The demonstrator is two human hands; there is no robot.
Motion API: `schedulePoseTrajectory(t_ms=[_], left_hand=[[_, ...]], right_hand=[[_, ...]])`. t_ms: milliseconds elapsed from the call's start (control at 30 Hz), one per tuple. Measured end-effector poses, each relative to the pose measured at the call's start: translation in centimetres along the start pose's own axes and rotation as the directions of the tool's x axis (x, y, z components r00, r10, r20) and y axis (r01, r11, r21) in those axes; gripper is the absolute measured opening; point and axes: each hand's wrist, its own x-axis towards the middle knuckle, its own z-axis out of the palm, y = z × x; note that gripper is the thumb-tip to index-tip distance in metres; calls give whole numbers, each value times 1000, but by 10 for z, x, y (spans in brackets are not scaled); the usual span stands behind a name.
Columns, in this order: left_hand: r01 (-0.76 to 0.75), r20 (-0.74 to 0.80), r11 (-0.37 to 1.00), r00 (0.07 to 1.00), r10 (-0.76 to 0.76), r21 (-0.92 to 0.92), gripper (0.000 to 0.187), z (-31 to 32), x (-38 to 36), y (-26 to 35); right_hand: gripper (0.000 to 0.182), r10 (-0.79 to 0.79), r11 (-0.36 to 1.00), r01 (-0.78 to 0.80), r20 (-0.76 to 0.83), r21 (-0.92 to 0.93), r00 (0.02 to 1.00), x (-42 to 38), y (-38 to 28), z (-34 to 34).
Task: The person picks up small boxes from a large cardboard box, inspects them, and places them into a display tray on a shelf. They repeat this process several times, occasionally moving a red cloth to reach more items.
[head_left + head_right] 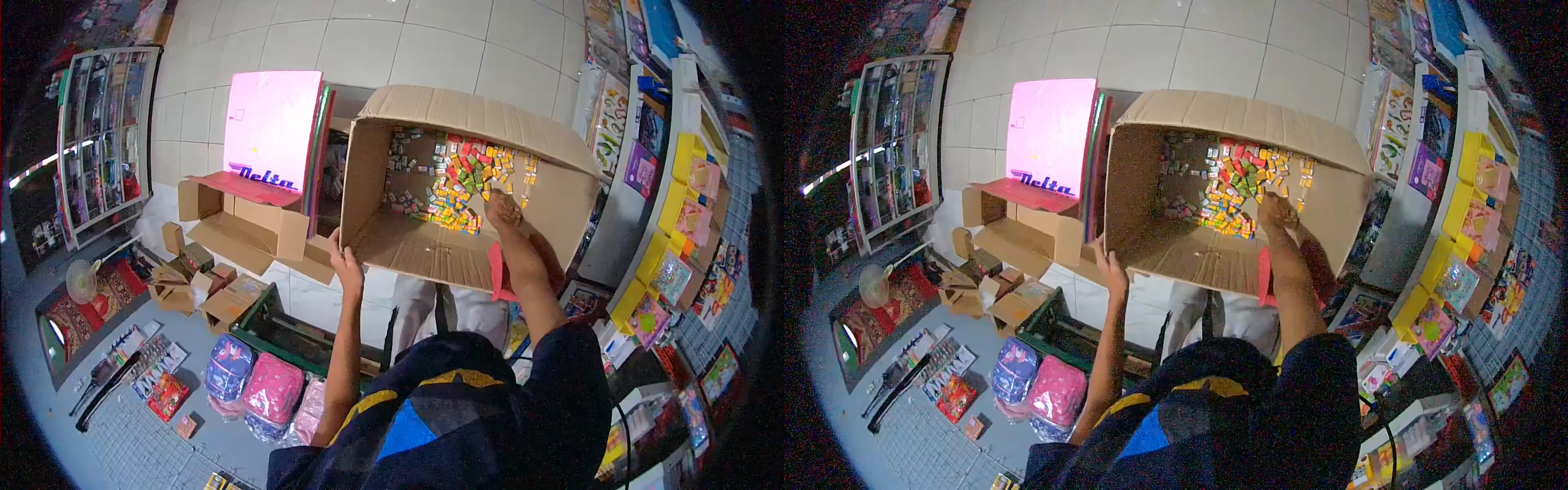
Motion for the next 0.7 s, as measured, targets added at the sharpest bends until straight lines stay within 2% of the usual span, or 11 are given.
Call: schedulePoseTrajectory(t_ms=[67, 100, 133, 200, 233, 267, 400, 467, 533, 633, 700], left_hand=[[-8, 32, 1000, 999, 8, 11, 39, -3, 2, -4], [-11, 37, 998, 999, 9, 58, 39, -5, 2, 1], [-23, 43, 995, 999, 19, 100, 40, -7, 1, 7], [-193, -28, 883, 974, 226, 427, 48, -11, -1, 7], [-195, -57, 941, 974, 218, 276, 51, -11, -3, 16], [-161, -39, 851, 977, 208, 499, 53, -14, -4, 32], [-435, 134, 692, 885, 445, 575, 49, -13, -2, 65], [-585, 211, 653, 800, 561, 481, 39, -5, -1, 78], [-699, 344, 625, 716, 608, 349, 31, 11, 2, 85], [-425, 381, 895, 856, 350, 132, 34, 58, -2, 72], [-107, 593, 994, 800, 94, -13, 41, 71, -1, 86]], right_hand=[[38, 15, 999, -21, 131, 48, 991, 12, -1, 24], [36, -9, 998, 7, 46, 56, 999, 28, 8, 76], [41, -277, 932, 242, 99, 270, 956, 54, 33, 120], [43, -266, 955, 189, 381, 228, 885, -3, -12, 37], [44, -263, 953, 161, 432, 258, 863, -25, -23, 13], [46, -269, 948, 144, 472, 283, 839, -45, -35, -12], [53, -283, 904, 59, 487, 424, 827, -41, -39, -4], [47, -441, 816, 226, 320, 532, 838, -24, -37, 2], [31, -404, 660, 212, 103, 721, 909, -65, -50, -44], [29, -505, 617, 496, -175, 611, 845, -89, -64, -69], [29, -529, 625, 563, -236, 541, 815, -114, -76, -91]])
